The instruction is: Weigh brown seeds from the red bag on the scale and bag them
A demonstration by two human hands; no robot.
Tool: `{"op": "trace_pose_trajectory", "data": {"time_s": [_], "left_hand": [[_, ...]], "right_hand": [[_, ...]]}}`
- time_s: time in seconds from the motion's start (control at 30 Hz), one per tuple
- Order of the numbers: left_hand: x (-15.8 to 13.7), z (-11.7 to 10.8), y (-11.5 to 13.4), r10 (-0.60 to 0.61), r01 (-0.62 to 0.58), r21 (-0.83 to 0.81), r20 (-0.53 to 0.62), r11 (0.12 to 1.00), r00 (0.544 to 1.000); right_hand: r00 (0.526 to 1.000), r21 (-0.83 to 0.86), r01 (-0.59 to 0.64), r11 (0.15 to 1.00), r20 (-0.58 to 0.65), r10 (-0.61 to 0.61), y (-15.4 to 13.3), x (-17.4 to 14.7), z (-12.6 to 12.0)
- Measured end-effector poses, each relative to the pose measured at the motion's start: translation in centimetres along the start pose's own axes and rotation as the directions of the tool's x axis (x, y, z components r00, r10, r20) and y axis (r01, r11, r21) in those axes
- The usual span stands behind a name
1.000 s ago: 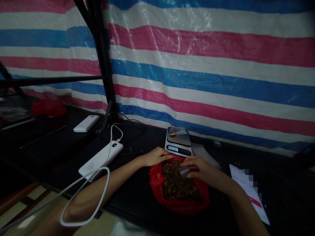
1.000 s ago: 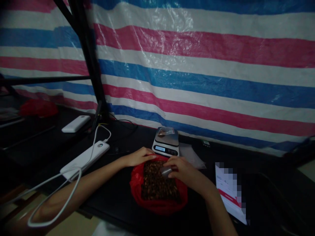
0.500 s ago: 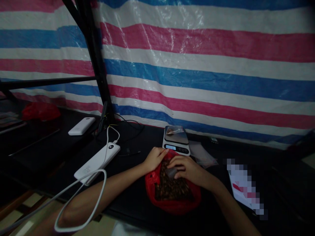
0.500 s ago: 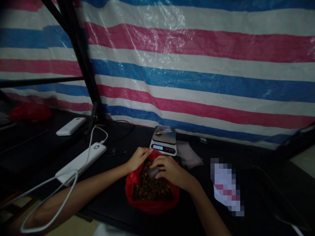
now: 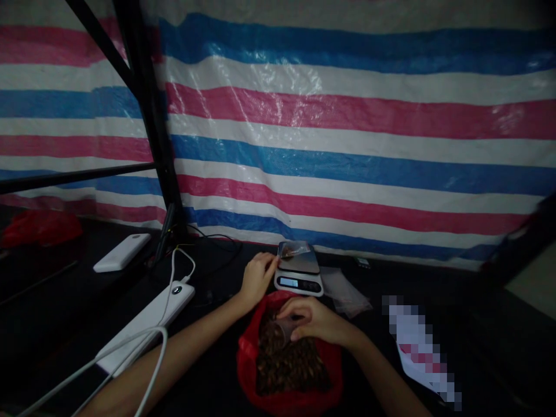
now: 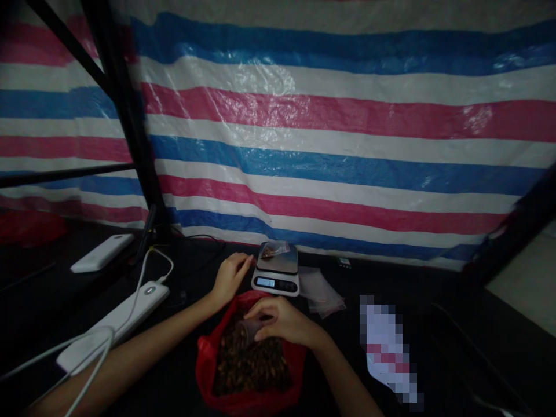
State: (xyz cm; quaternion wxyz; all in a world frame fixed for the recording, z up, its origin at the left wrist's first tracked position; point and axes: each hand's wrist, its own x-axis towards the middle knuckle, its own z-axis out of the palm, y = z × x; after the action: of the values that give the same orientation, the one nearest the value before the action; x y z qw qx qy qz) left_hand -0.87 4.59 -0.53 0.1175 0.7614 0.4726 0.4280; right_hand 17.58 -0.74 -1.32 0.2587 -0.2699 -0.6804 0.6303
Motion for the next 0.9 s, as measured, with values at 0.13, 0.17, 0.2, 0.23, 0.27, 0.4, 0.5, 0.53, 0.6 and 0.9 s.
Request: {"op": "trace_pose_trajectory", "data": {"time_s": [0.13,0.17,0.2,0.23,0.27,0.4,0.5,0.53,0.6,0.9], "left_hand": [[6.6,1.9,-1.6,0.175,-0.183,0.058,0.118,0.981,0.977],[7.9,2.7,-2.0,0.165,-0.178,0.054,0.186,0.983,0.969],[9.0,3.6,-2.2,0.141,-0.158,0.043,0.26,0.987,0.955],[9.8,4.4,-2.4,0.132,-0.146,0.019,0.326,0.989,0.936],[10.4,5.1,-2.5,0.14,-0.147,-0.011,0.373,0.989,0.917],[11.0,6.9,-2.4,0.23,-0.19,-0.142,0.374,0.971,0.898],[10.7,6.8,-2.5,0.157,-0.088,-0.206,0.348,0.975,0.924],[10.6,6.6,-2.7,0.116,-0.039,-0.226,0.335,0.973,0.935],[10.4,5.7,-3.1,0.042,0.046,-0.295,0.283,0.954,0.958],[4.5,-0.7,-2.8,-0.16,0.223,-0.766,0.158,0.603,0.974]], "right_hand": [[0.999,0.094,-0.049,0.994,-0.006,0.049,0.4,0.0,-0.6],[0.998,0.132,-0.053,0.99,-0.006,0.054,0.5,0.1,-0.8],[0.999,0.178,-0.051,0.983,-0.004,0.053,0.6,0.1,-0.9],[0.999,0.225,-0.044,0.973,-0.005,0.046,0.7,0.1,-0.9],[0.999,0.267,-0.035,0.963,-0.009,0.039,0.7,0.1,-1.0],[0.999,0.344,-0.012,0.939,-0.031,0.024,-0.1,-0.4,-1.1],[1.0,0.351,-0.014,0.936,-0.015,0.021,-0.9,-1.1,-1.4],[1.0,0.35,-0.01,0.937,-0.022,0.019,-1.2,-1.4,-1.5],[0.996,0.345,0.034,0.938,-0.086,-0.004,-1.8,-1.9,-1.8],[0.805,0.069,0.252,0.965,-0.569,-0.17,-2.9,-2.3,-3.8]]}}
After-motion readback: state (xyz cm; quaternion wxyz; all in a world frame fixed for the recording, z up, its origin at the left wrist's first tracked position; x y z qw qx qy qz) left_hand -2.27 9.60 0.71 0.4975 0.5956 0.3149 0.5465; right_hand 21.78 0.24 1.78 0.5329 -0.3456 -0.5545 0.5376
